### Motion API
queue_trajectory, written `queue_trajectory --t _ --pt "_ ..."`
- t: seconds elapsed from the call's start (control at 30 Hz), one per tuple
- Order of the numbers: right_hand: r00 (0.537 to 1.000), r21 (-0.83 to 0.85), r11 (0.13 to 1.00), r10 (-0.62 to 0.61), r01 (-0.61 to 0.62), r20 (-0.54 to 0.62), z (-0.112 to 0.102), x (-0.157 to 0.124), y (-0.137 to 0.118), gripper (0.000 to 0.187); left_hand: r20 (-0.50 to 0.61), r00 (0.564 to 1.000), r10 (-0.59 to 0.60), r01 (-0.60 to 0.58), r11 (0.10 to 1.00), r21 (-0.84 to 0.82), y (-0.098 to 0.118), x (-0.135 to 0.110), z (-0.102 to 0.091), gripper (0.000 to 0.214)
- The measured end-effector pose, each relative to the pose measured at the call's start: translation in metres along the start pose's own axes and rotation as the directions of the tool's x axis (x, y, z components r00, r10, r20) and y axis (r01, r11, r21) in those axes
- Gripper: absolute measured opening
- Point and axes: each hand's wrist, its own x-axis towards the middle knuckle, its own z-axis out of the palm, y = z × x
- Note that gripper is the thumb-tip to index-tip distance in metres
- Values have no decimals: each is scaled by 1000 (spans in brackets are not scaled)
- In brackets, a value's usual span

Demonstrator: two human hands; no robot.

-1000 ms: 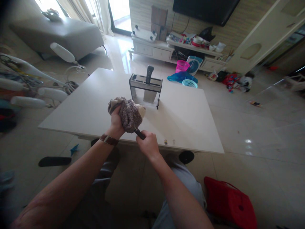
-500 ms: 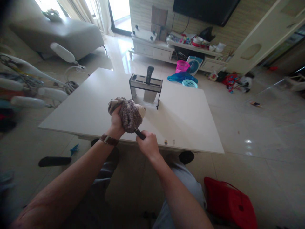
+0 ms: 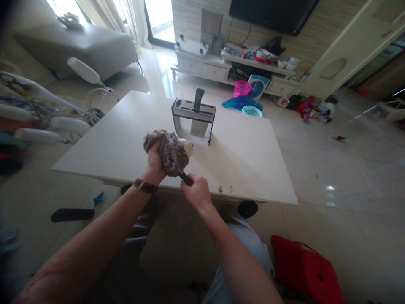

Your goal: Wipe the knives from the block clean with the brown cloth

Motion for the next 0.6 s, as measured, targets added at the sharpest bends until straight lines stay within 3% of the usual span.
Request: queue_trajectory --t 0.3,0.6 --pt "1000 13 1000 2 -2 0 0 0 1 19 22 999 35 -35 999 -15 0 -2 2 16" --pt "1000 15 1000 -5 5 0 1 0 2 19 66 998 -6 6 1000 -2 -1 2 -5 27"
